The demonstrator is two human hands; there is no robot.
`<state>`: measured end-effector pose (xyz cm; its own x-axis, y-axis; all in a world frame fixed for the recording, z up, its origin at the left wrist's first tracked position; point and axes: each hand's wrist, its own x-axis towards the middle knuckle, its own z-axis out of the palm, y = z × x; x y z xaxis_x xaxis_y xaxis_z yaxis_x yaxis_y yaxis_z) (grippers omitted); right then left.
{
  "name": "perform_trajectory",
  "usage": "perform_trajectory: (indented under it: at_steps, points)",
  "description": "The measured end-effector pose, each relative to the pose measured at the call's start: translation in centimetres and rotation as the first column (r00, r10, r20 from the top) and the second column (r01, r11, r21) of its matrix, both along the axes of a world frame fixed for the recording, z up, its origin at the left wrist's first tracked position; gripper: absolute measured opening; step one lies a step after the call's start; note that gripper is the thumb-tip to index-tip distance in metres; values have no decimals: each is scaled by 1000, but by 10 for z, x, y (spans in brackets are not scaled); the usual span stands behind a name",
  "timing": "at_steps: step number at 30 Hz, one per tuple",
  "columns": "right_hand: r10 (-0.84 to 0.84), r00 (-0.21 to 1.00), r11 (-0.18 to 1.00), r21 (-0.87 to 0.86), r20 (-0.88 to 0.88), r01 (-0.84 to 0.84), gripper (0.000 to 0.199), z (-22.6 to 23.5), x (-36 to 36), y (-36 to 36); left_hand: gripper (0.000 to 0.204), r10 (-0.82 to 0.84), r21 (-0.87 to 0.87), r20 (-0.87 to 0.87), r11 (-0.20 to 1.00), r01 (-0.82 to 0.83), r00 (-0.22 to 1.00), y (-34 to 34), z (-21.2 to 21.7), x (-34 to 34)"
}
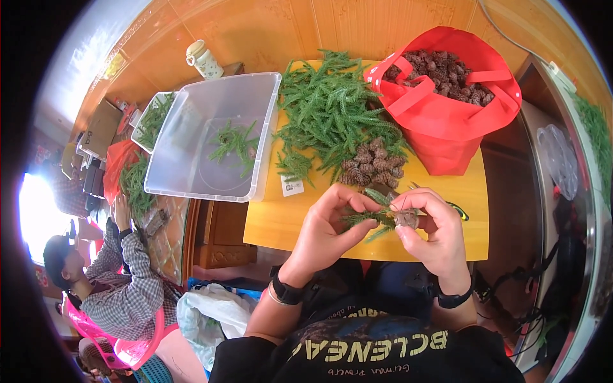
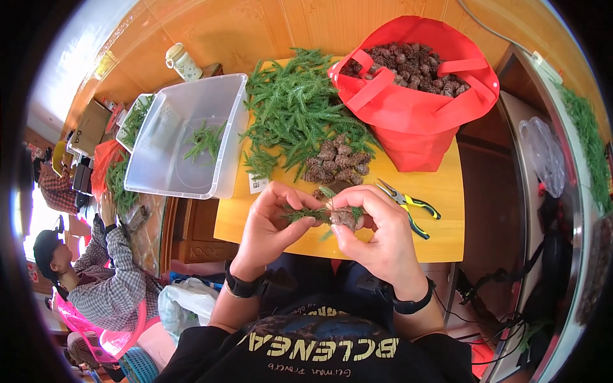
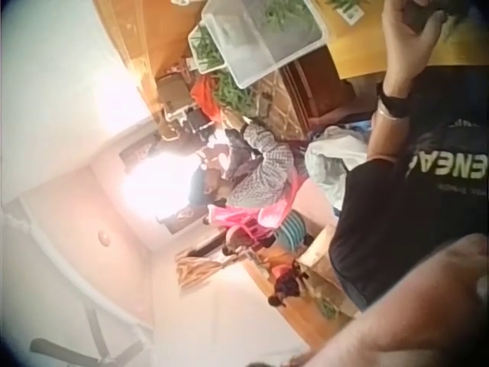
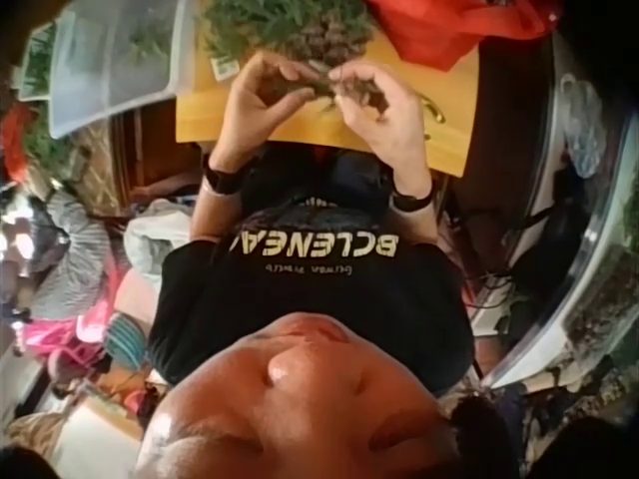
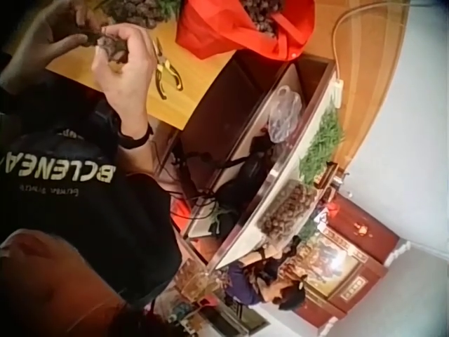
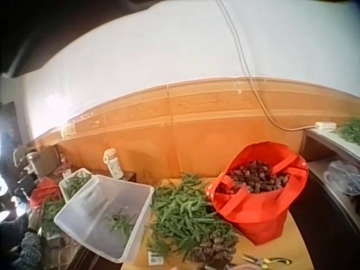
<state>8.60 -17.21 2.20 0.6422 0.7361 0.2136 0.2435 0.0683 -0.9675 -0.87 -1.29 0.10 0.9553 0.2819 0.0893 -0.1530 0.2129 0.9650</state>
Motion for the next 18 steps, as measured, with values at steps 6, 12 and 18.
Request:
perform_trajectory:
  at_steps: [6,12,18]
  points:
    - [2,986,999,39,-165,5,26,1,0,-1,23,40,200,169,977,-74,985,1,-7,-1]
    - [-13,960,999,33,-280,23,26,4,-1,0,27,71,311,269,937,-157,961,1,-10,-2]
    - [-352,864,924,281,360,259,27,-1,-14,-1,22,103,222,301,959,-175,948,2,-12,0]
